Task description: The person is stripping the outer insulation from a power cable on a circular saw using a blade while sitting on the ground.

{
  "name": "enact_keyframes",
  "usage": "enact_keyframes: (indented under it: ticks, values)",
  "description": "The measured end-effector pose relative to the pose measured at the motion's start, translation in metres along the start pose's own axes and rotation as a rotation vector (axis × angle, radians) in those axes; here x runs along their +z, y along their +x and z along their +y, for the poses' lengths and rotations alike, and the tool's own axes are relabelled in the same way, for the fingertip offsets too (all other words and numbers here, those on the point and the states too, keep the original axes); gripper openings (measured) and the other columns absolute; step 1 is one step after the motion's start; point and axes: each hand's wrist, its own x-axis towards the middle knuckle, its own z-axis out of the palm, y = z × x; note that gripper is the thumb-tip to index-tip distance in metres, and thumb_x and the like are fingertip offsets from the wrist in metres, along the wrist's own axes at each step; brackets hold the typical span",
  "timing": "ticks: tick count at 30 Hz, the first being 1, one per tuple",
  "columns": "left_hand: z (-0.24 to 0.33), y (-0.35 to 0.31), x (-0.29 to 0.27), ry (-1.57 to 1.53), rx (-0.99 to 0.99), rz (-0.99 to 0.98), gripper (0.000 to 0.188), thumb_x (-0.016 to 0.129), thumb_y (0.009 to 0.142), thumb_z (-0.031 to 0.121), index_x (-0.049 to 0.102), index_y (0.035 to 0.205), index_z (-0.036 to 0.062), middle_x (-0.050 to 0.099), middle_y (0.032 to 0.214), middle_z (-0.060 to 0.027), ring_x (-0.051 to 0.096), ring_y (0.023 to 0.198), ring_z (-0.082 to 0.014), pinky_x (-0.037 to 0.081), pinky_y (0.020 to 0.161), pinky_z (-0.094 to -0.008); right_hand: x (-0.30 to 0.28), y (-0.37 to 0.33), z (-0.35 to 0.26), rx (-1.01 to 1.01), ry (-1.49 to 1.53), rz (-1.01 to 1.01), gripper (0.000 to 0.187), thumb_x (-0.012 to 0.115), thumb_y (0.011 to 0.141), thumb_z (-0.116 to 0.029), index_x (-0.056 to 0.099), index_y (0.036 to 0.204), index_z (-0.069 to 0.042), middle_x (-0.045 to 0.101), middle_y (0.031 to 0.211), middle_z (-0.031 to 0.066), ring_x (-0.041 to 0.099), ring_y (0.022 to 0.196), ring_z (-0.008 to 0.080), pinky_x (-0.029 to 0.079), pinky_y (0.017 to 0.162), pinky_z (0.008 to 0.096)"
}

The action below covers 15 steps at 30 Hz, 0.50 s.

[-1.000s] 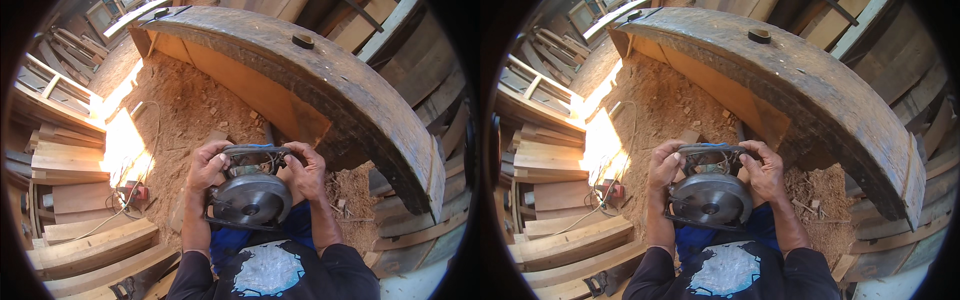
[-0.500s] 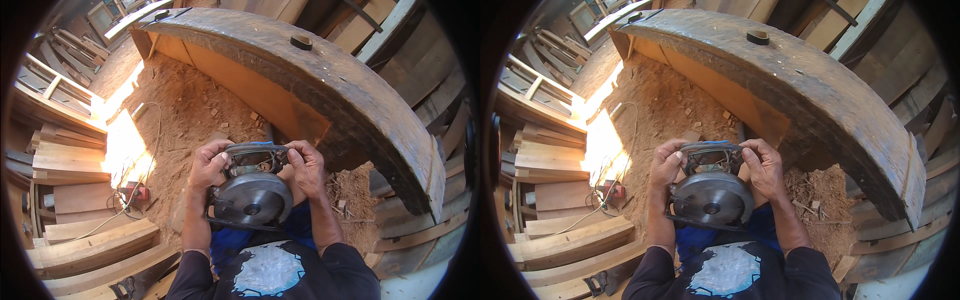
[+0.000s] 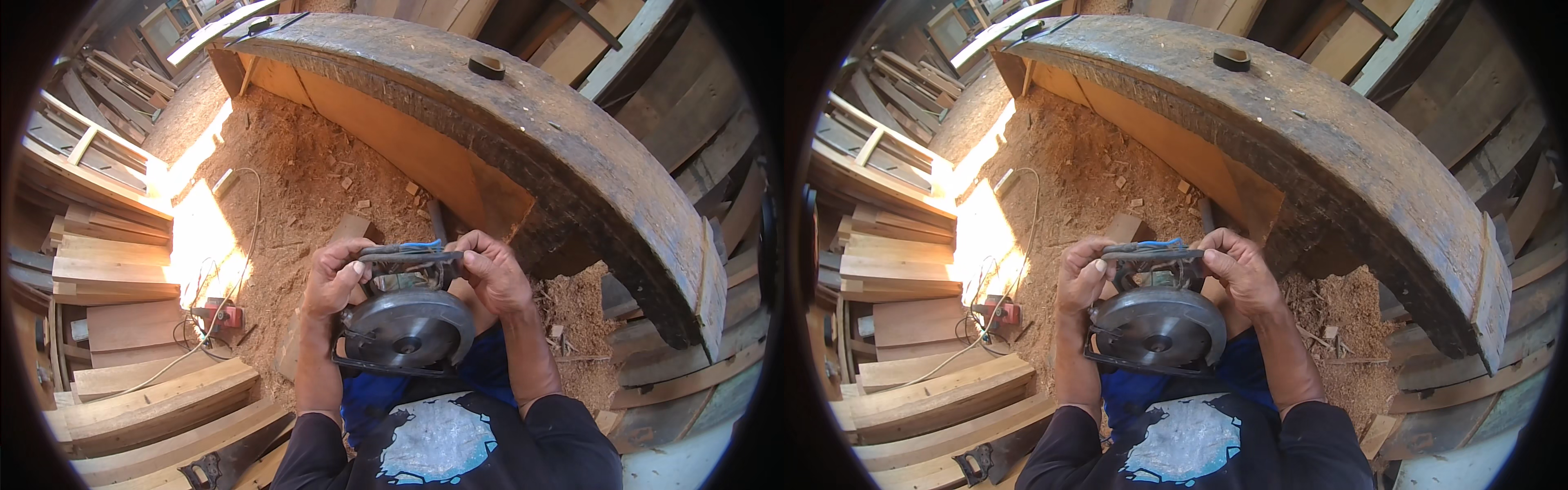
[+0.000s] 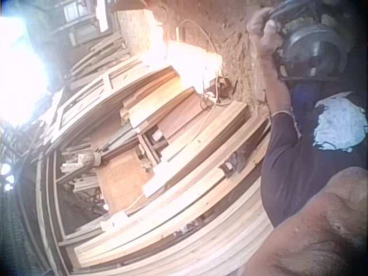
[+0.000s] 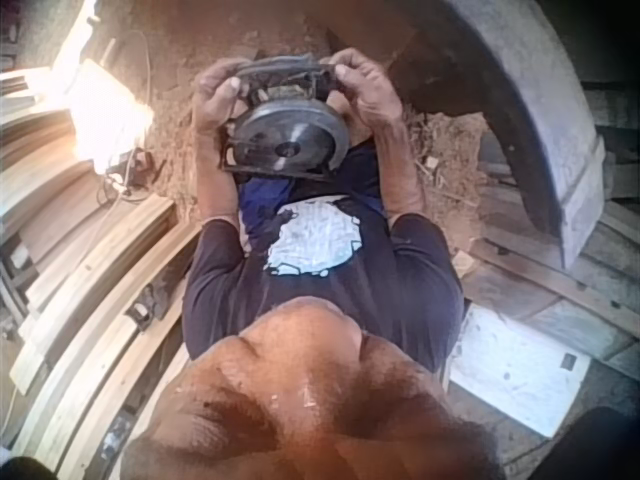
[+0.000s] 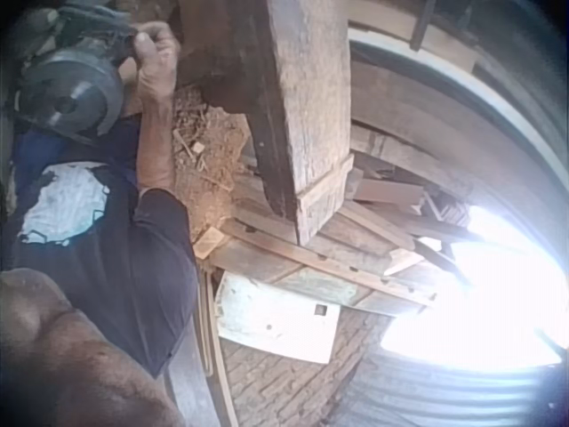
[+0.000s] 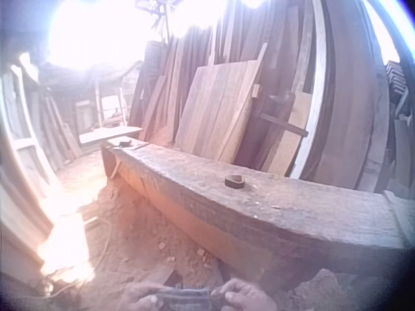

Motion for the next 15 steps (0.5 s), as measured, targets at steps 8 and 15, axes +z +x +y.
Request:
enact_keyframes:
  ticks: [8,15]
  values:
    - [0.001,-0.002,0.002,-0.011,0.015,0.006,0.034,0.054,0.093,0.007,0.064,0.121,-0.008,0.067,0.091,-0.0051,0.054,0.076,-0.0074,0.046,0.072,-0.0238,0.006,0.001,-0.006,-0.008,-0.07,-0.046,0.012,0.059,0.101,-0.019,0.057,0.101,-0.007,0.065,0.125,0.0171,0.057,0.089,0.0073,0.048,0.081,0.0244]
    - [0.004,-0.001,0.001,0.005,-0.004,-0.014,0.033,0.054,0.093,0.005,0.064,0.122,-0.0082,0.066,0.092,-0.0046,0.054,0.078,-0.0074,0.046,0.074,-0.0236,-0.008,0.002,-0.001,0.006,-0.152,-0.111,0.014,0.06,0.101,-0.02,0.057,0.104,-0.006,0.067,0.111,0.0084,0.055,0.081,0.0047,0.046,0.073,0.0209]
